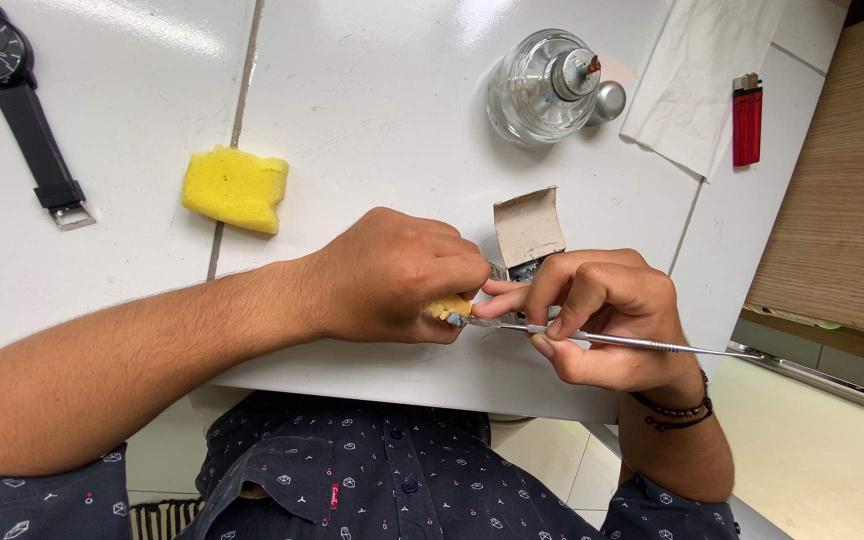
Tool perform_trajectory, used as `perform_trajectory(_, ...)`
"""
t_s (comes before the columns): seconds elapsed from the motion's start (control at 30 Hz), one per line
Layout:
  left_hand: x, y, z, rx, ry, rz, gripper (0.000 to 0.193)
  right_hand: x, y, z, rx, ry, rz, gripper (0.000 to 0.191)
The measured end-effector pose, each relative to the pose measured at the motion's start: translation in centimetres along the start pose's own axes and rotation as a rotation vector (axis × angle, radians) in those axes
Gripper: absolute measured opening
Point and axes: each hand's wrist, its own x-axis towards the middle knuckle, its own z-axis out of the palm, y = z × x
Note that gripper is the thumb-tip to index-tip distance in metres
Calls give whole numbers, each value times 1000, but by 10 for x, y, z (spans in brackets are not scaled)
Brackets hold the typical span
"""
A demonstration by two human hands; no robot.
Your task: The person holds a yellow dental impression model in one hand and uses a metal wax spatula to scoop gray wax from a small box and apply and shape it onto the model's teeth. They periodically heat the spatula tip over a small alcohol lamp and continue applying wax to different areas of the model.
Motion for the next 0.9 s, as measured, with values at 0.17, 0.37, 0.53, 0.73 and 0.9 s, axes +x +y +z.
perform_trajectory(0.17,0,0,0,-1,-10,-9,34,1,-1,0,-6,0,2,25)
perform_trajectory(0.37,0,1,0,0,0,0,34,2,-2,1,-15,-1,-14,26)
perform_trajectory(0.53,0,1,1,-7,0,-9,34,2,-2,2,-18,-4,-9,26)
perform_trajectory(0.73,0,1,1,1,13,3,35,1,-1,1,-3,-4,1,25)
perform_trajectory(0.9,0,1,1,6,-9,-7,34,0,-1,-1,23,-6,13,24)
